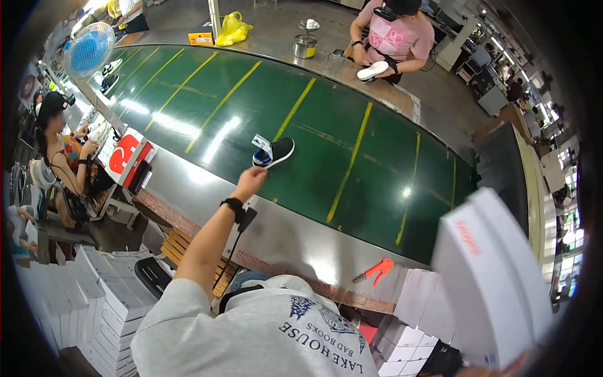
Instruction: The worker is sorting shoe boxes by scanning labels and placing them onto a conveyor belt in a shoe manufacturing facility.
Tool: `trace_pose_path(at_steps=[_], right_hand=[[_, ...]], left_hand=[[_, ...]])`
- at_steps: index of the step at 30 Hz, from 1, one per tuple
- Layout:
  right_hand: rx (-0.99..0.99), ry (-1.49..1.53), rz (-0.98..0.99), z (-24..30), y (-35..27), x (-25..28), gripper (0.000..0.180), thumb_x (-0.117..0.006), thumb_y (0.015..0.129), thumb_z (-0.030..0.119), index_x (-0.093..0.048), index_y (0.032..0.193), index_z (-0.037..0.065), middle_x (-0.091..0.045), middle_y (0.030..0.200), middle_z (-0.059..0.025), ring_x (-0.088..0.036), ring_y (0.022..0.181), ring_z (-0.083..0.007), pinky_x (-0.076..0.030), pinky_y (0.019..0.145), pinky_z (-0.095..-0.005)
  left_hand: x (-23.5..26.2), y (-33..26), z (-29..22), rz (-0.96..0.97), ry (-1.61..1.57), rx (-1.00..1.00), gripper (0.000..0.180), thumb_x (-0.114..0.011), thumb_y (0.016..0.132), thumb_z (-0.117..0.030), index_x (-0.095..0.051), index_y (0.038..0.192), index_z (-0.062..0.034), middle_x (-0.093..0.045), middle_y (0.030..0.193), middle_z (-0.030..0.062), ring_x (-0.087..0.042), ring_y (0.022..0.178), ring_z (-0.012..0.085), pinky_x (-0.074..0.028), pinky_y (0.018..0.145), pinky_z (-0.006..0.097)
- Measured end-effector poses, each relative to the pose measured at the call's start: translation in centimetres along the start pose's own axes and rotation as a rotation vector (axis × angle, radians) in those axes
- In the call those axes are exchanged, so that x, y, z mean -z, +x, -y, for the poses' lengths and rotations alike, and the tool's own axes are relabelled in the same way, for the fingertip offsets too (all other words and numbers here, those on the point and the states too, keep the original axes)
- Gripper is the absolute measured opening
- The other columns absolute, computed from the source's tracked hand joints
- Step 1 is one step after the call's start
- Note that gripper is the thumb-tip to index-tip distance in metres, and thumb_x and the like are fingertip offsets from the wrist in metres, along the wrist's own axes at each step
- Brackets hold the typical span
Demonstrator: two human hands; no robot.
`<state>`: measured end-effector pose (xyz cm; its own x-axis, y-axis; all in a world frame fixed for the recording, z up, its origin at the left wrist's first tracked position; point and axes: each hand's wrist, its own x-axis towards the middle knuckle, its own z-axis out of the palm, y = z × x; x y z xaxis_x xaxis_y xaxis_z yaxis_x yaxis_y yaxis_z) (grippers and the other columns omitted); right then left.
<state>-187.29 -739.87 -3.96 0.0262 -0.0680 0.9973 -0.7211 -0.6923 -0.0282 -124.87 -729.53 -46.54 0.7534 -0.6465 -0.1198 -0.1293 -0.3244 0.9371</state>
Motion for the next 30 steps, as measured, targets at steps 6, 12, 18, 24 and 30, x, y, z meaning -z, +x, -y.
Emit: trace_pose_path(at_steps=[6,12,18,24,30], right_hand=[[-0.513,0.241,0.892,10.9,-15.9,-15.1,0.028,-0.061,0.084,-0.002,-0.063,0.111,-0.001,-0.062,0.126,-0.0196,-0.060,0.116,-0.0343,-0.044,0.103,-0.0418],[-0.159,0.468,1.303,19.7,-23.0,-21.9,0.043,-0.075,0.079,0.014,-0.064,0.120,0.008,-0.064,0.118,-0.0143,-0.059,0.110,-0.0328,-0.043,0.098,-0.0457],[-0.256,0.462,1.441,21.6,-25.3,-21.5,0.051,-0.073,0.083,0.025,-0.058,0.129,0.007,-0.063,0.122,-0.0118,-0.055,0.118,-0.0289,-0.035,0.104,-0.0475],[-0.338,0.450,1.332,21.3,-24.5,-22.1,0.047,-0.074,0.084,0.025,-0.060,0.125,0.006,-0.061,0.124,-0.0128,-0.054,0.120,-0.0306,-0.031,0.108,-0.0495],[-0.627,0.655,1.246,22.1,-22.8,-22.5,0.051,-0.079,0.081,0.029,-0.059,0.122,0.007,-0.059,0.128,-0.0147,-0.050,0.128,-0.0340,-0.029,0.110,-0.0483]], left_hand=[[3.4,9.8,3.7,-0.159,0.105,0.226,0.050,-0.069,0.083,-0.025,-0.061,0.125,0.0003,-0.070,0.107,0.0179,-0.068,0.101,0.0293,-0.053,0.088,0.036],[1.9,16.0,7.5,-0.192,-0.113,0.303,0.072,-0.077,0.080,-0.025,-0.047,0.138,0.0046,-0.066,0.117,0.0208,-0.065,0.106,0.0292,-0.051,0.093,0.036],[1.7,14.7,2.8,-0.096,-0.075,0.064,0.032,-0.072,0.085,-0.009,-0.062,0.112,0.0059,-0.070,0.097,0.0098,-0.067,0.083,0.0166,-0.054,0.075,0.029],[0.6,2.9,-10.7,0.158,-0.582,-0.019,0.012,-0.067,0.093,-0.005,-0.063,0.103,-0.0002,-0.067,0.092,0.0016,-0.064,0.083,0.0088,-0.054,0.073,0.023],[-1.7,-5.7,-14.7,0.370,-0.597,-0.016,0.016,-0.068,0.091,-0.002,-0.062,0.106,-0.0009,-0.067,0.091,0.0014,-0.063,0.082,0.0068,-0.051,0.074,0.022]])
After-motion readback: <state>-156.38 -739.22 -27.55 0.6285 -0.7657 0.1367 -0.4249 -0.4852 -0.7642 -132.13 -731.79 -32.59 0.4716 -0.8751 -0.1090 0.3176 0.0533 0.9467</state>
